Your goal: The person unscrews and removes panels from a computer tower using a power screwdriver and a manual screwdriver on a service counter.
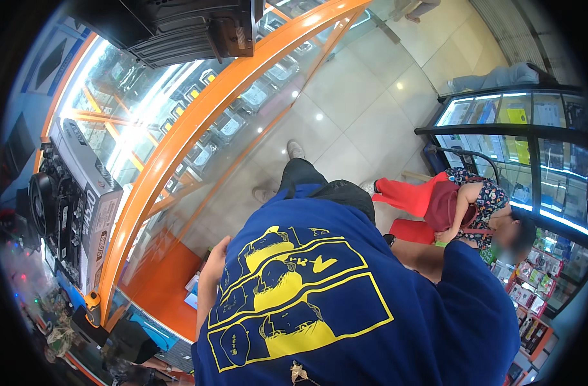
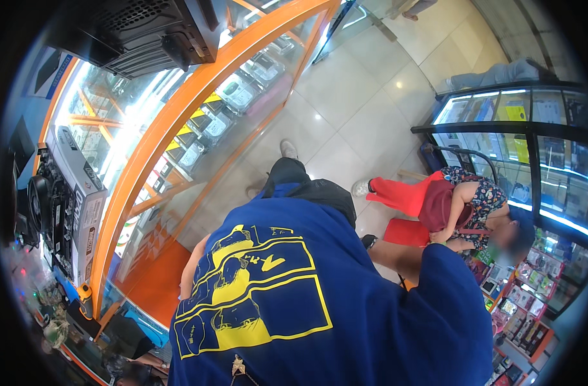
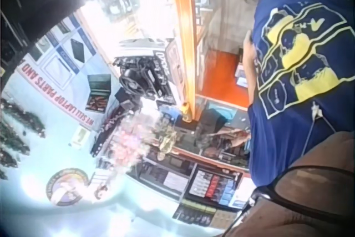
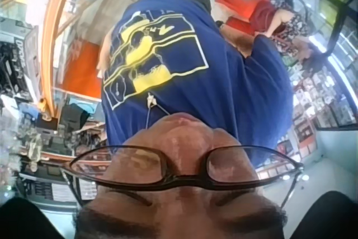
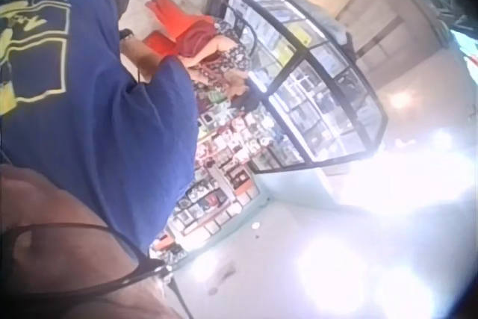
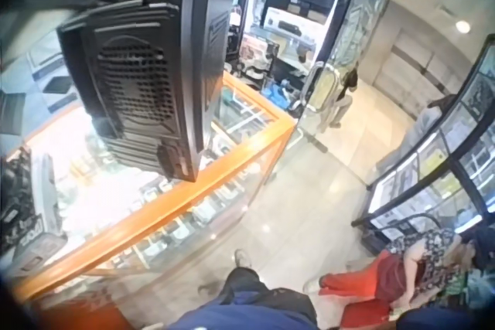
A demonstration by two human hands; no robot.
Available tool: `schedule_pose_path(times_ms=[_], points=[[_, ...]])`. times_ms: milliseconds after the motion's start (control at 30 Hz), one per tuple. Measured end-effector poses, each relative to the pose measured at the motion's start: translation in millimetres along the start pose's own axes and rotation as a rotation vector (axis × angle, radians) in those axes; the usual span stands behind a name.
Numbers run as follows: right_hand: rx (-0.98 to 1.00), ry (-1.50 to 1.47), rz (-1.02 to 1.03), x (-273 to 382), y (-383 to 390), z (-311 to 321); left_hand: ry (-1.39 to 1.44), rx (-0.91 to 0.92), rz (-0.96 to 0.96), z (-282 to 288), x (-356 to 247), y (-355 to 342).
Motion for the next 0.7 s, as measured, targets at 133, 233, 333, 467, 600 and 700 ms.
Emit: schedule_pose_path(times_ms=[133,233,333,467,600,700], points=[[-0.034,0.0,0.015,-3,2,-4,0.05,-0.021,0.06,-12,-25,24],[-0.052,-0.002,0.03,-6,5,-11,0.187,-0.045,0.181,-4,-14,26],[-0.063,0.022,0.013,-4,10,-7,0.319,0.034,0.193,15,68,6],[-0.082,0.061,0.024,-3,6,1,0.344,-0.049,0.202,-5,18,20],[-0.161,0.244,0.004,2,14,23,0.328,-0.029,0.243,-5,13,23],[-0.435,1.05,-0.142,18,44,74,0.44,-0.066,0.267,-21,-16,42]])
Point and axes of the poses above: each hand's wrist, its own y-axis away from the middle knuckle, its own z-axis out of the back of the hand, x = y × z, the point moved 5 cm from there along -y, towards the middle knuckle, and after that the axes turned 9 degrees about y, right-handed, at the moved point
